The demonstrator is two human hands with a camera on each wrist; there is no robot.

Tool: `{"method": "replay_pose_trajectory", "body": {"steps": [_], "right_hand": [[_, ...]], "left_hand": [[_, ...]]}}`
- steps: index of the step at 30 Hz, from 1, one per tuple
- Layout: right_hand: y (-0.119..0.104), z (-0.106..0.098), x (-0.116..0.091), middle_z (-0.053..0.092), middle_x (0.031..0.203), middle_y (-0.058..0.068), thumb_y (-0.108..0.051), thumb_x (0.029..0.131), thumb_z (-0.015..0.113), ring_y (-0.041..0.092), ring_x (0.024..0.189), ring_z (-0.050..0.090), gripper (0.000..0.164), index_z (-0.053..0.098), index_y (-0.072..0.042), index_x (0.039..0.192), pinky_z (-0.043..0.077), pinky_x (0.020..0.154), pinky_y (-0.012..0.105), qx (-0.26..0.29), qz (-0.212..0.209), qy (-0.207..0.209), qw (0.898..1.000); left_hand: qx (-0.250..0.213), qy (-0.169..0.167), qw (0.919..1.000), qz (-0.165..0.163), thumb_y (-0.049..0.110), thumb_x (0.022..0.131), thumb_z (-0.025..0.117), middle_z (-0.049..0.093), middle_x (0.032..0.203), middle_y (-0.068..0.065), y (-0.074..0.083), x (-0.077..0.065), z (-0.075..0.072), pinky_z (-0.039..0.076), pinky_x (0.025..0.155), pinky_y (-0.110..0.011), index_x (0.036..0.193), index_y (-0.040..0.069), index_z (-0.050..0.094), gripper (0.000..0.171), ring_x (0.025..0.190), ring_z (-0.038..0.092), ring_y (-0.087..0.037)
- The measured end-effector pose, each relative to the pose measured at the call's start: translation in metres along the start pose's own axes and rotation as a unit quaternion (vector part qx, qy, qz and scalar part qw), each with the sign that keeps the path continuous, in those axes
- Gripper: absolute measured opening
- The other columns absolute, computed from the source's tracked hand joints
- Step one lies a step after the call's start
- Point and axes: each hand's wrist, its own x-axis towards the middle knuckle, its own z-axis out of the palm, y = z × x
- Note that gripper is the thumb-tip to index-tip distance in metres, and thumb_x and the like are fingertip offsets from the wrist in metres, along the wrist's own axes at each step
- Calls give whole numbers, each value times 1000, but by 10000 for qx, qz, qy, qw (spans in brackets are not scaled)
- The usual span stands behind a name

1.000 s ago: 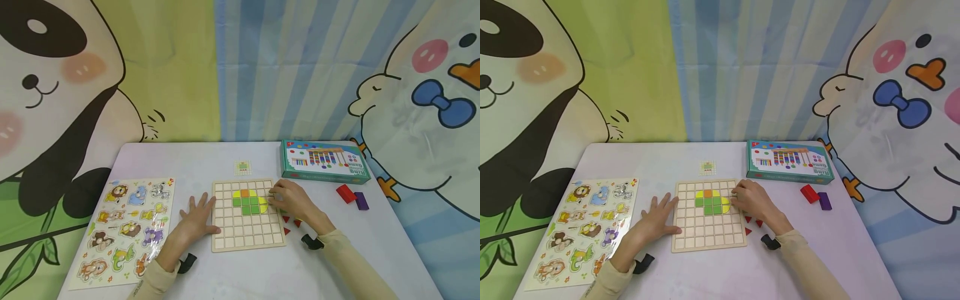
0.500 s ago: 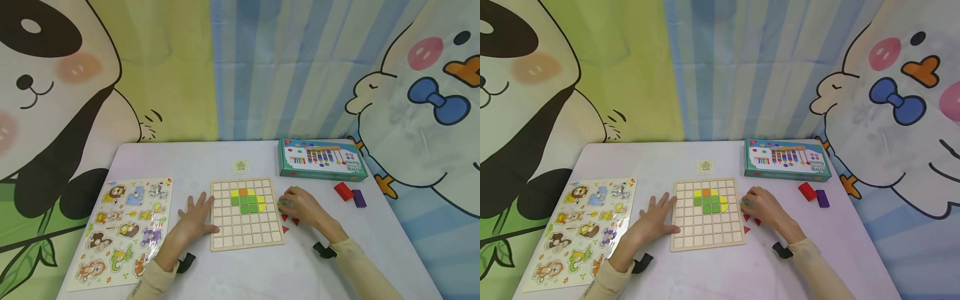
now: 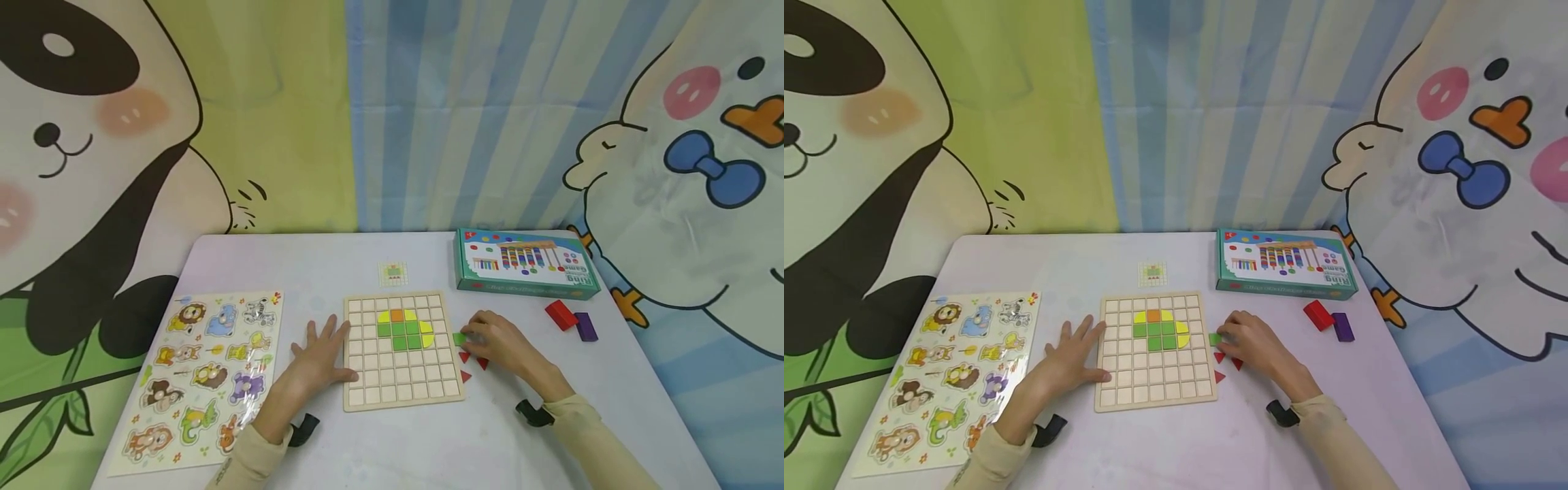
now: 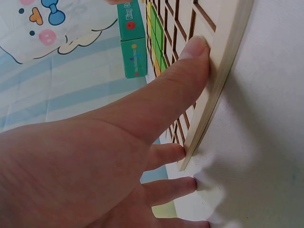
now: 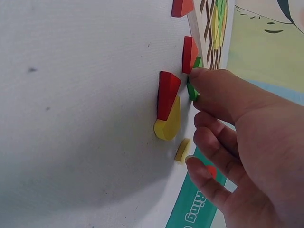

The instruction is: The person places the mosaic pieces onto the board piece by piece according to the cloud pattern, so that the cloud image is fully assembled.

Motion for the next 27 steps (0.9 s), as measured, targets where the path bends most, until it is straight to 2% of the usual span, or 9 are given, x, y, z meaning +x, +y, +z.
{"method": "replay_pose_trajectory", "body": {"steps": [9,18,27], "right_hand": [[1,1,0,65,99,-2,-27,80,87,9,89,57,29,80,-13,104,59,80,31,-146,-88,28,9999],[4,-2,5,66,102,-1,-26,80,88,10,91,58,29,80,-12,104,59,82,32,-10,-61,126,9999],[-11,-8,29,68,100,5,-21,80,87,15,90,61,25,79,-10,102,60,81,33,200,-452,279,9984]], "left_hand": [[26,25,10000,-9,38,78,86,15,167,-26,-1,0,1,13,100,-90,159,7,31,103,148,3,-63],[9,11,10000,3,38,78,86,15,168,-25,0,-1,1,13,101,-90,159,8,31,102,148,3,-63],[-47,34,10000,32,37,79,85,16,167,-25,2,-2,0,13,100,-90,159,7,31,101,148,4,-63]]}}
